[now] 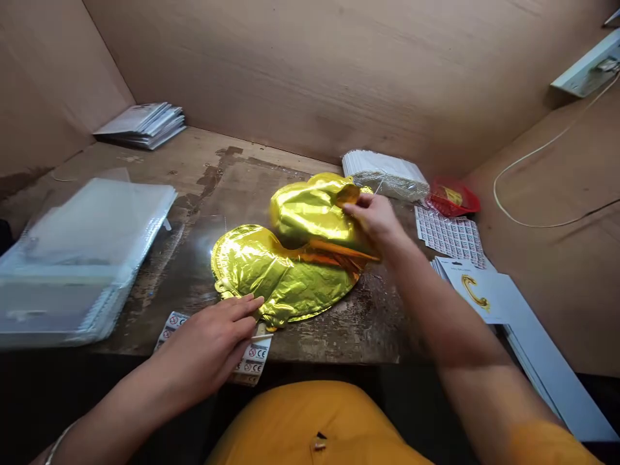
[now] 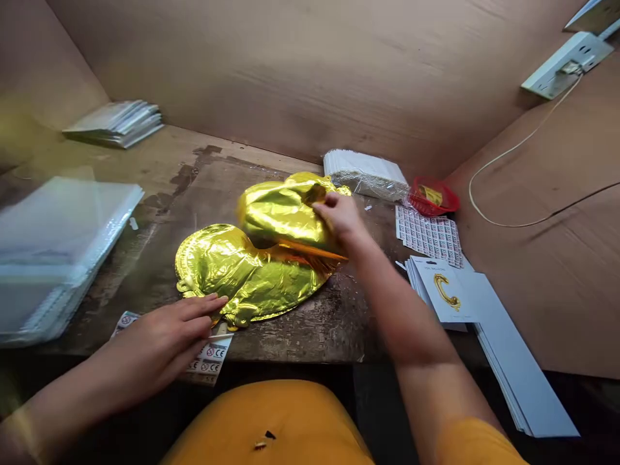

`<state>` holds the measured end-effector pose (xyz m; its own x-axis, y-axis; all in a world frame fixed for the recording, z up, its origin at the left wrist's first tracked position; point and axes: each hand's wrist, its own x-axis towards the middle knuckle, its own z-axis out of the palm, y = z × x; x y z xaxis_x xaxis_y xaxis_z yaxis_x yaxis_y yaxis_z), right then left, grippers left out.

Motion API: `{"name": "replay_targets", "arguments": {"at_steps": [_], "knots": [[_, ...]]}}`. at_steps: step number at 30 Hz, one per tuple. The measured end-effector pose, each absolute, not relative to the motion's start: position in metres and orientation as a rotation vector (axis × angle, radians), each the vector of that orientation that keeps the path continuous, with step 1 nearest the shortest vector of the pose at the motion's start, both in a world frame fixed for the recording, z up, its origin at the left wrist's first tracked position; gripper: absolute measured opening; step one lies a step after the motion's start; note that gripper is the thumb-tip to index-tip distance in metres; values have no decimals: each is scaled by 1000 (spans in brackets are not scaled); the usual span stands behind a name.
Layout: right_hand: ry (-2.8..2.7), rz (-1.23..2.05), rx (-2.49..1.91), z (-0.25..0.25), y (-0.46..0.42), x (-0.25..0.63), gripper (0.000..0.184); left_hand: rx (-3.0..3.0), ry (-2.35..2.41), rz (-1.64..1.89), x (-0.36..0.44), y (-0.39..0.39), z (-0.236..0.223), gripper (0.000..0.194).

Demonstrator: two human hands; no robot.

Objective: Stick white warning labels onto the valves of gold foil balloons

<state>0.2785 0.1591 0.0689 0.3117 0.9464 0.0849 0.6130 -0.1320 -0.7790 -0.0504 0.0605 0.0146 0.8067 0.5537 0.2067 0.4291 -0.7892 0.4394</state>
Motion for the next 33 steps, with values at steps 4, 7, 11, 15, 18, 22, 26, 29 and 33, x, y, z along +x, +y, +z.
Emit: {"name": "replay_targets", "arguments": {"at_steps": [4, 7, 11, 15, 18, 22, 26, 29, 33], "knots": [[-1185, 254, -2005, 64, 197, 342, 9, 2607, 754, 474, -51, 60, 13, 21], [-1125, 82, -2075, 59, 204, 353, 11, 2601, 768, 435, -51, 63, 10, 19], [-1146, -165, -2027, 62, 182, 315, 29, 2604, 789, 352, -52, 64, 16, 16], [-1800, 188, -1627, 64, 101, 235, 21, 2506, 859, 382, -50, 52, 37, 16], [-2177, 819, -1317, 62, 33, 184, 32, 2150, 1035, 460, -45, 42, 51, 16], [-1999, 1097, -1417, 47, 0, 157, 7, 1792, 1154, 359, -43, 33, 55, 17], [-1811, 1254, -1505, 36, 7, 161, 11, 1802, 1210, 227, -53, 35, 51, 20], [-1589, 1451, -1511, 33, 6, 164, 13, 1668, 1138, 165, -63, 42, 48, 22], [-1437, 1617, -1492, 31, -1, 161, 18, 1453, 1001, 122, -67, 48, 41, 22]]}}
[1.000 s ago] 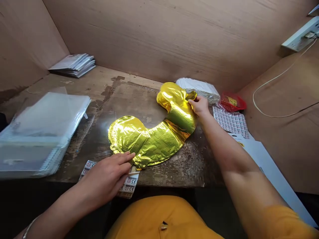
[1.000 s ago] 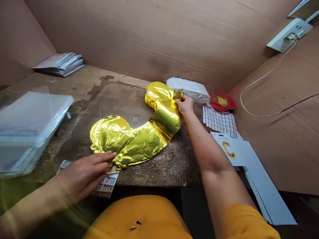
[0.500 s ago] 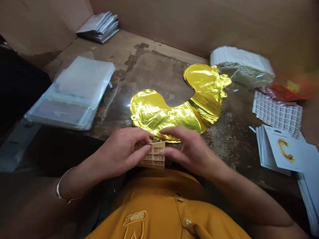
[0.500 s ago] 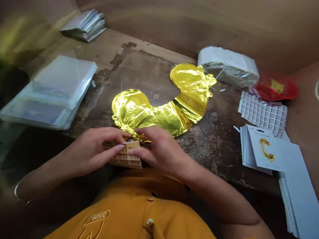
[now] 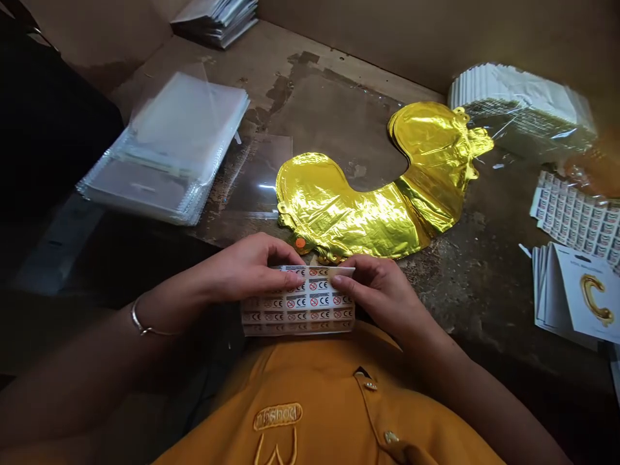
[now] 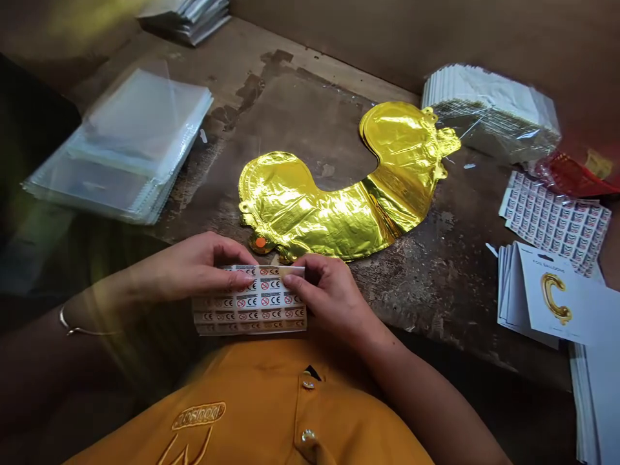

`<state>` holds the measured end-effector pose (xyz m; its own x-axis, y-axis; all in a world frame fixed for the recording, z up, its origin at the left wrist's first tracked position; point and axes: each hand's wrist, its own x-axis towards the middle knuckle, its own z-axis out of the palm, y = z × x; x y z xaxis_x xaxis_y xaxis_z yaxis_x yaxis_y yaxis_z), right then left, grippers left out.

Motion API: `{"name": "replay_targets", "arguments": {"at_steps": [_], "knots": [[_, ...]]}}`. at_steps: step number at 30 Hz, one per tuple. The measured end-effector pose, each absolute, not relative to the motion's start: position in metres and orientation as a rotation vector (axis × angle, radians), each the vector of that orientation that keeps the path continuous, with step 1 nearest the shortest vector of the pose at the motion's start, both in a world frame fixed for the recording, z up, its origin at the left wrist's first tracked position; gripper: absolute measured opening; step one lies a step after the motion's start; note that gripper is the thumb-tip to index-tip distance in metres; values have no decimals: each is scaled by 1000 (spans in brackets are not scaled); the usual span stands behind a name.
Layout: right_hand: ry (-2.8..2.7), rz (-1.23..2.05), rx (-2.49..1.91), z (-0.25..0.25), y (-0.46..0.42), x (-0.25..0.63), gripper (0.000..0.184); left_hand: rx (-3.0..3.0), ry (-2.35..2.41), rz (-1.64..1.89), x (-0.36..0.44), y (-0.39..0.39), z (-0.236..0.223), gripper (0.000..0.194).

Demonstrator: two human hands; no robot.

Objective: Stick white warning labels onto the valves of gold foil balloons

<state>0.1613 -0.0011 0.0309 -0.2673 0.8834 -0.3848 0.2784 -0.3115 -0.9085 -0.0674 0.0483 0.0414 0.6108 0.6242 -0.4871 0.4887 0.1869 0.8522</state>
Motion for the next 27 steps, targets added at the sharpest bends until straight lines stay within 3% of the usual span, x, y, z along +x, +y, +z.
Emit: {"name": "replay_targets", "arguments": {"at_steps": [5, 9, 11, 17, 27], "knots": [[-1681, 1391, -1566, 32, -5, 161, 14, 1391, 1014, 132, -65, 43, 38, 23], [-2106, 550, -1454, 41, -3, 161, 15, 1281, 1057, 158, -60, 39, 40, 23], [-2228, 321, -1298, 43, -1, 158, 18, 1234, 1043, 158, -58, 39, 40, 22], [-2316, 270, -1199, 37, 0, 151, 11, 1102, 1002, 166, -57, 40, 37, 19], [-2439, -114, -852, 31, 1, 160, 18, 869, 974, 204, -59, 39, 34, 18]]}}
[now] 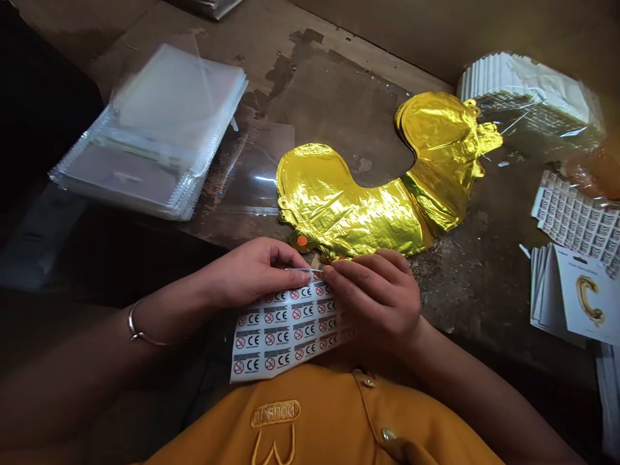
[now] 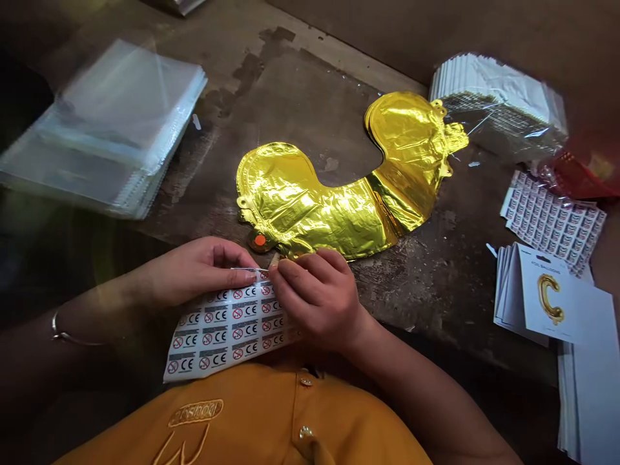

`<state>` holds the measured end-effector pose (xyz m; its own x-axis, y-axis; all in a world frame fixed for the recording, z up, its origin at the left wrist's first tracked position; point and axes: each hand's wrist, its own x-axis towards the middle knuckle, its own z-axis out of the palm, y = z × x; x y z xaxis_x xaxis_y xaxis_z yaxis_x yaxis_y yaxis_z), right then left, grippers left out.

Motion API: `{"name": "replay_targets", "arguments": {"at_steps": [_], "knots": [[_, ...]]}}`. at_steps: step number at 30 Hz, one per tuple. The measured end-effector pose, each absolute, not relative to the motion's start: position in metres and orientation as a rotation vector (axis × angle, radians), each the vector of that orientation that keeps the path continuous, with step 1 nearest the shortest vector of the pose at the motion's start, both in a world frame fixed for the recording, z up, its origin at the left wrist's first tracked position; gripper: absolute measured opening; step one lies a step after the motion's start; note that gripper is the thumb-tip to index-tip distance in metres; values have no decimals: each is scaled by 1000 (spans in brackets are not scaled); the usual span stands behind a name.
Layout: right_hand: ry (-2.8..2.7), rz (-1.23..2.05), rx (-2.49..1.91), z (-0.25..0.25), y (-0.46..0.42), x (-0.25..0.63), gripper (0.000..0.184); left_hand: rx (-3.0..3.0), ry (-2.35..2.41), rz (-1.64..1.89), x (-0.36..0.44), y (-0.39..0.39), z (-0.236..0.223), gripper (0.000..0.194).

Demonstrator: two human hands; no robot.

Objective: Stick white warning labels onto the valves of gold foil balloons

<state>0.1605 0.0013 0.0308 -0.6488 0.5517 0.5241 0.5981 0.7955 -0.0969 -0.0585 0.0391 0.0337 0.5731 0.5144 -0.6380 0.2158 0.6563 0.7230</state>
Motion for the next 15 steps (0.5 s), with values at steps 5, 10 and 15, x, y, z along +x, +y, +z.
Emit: {"name": "replay_targets", "arguments": {"at_steps": [5, 10, 15], "knots": [[-2491, -142, -771, 31, 5, 160, 17, 949, 902, 180, -60, 38, 29, 24], [-2390, 86, -946, 35, 5, 157, 12, 987, 929, 170, -60, 38, 31, 24], [-2292, 246, -1190, 38, 2, 153, 19, 968, 931, 177, -61, 38, 30, 25]]}}
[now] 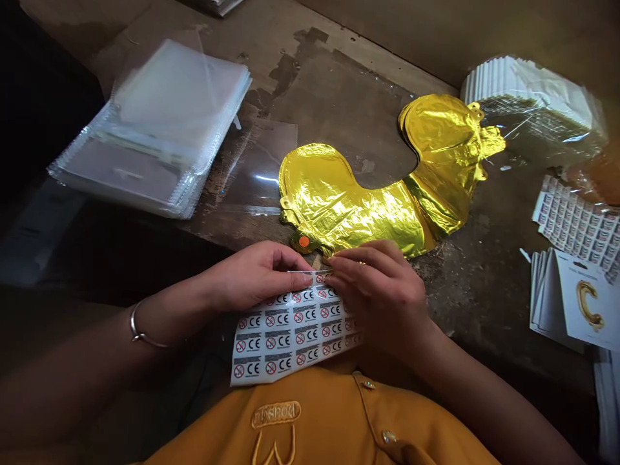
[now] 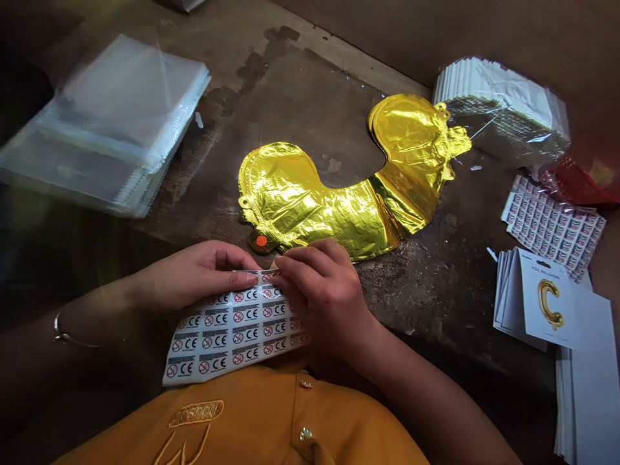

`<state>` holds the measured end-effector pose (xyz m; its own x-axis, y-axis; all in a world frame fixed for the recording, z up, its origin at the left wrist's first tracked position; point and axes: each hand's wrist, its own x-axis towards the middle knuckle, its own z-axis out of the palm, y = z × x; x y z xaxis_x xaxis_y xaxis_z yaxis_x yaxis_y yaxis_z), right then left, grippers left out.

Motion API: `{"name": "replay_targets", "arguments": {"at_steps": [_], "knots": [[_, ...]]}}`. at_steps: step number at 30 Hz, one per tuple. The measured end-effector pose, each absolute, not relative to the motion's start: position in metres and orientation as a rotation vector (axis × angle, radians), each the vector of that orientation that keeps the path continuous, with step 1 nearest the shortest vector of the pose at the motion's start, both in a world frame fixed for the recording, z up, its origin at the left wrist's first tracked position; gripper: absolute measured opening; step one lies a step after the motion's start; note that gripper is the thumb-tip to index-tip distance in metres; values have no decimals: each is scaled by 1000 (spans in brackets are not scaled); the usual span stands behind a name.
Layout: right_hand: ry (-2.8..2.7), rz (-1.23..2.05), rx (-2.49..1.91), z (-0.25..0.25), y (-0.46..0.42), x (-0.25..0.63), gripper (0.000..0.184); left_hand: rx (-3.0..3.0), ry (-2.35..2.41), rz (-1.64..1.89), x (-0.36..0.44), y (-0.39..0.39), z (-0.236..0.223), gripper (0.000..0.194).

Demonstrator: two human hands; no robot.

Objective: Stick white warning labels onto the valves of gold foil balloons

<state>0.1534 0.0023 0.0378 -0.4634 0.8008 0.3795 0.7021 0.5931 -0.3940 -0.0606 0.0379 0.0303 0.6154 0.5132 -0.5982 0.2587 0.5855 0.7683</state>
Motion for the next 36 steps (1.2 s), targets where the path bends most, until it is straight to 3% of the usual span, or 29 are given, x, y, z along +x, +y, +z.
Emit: {"name": "replay_targets", "arguments": {"at_steps": [7, 12, 18, 25, 30, 36], "knots": [[-2468, -2, -903, 34, -1, 162, 25, 864, 928, 202, -61, 36, 30, 23], [-2490, 44, -827, 32, 3, 161, 20, 874, 921, 213, -61, 35, 28, 22], [-2282, 379, -1082, 41, 0, 151, 12, 1235, 976, 190, -63, 36, 33, 26], [-1652, 534, -1572, 51, 34, 148, 5, 2582, 1058, 355, -81, 37, 45, 21], [-1715, 658, -1616, 23, 51, 133, 9, 2671, 790, 355, -75, 40, 24, 22], [-1745, 540, -1670, 4, 51, 129, 11, 2652, 696, 269, -73, 47, 15, 19]]}}
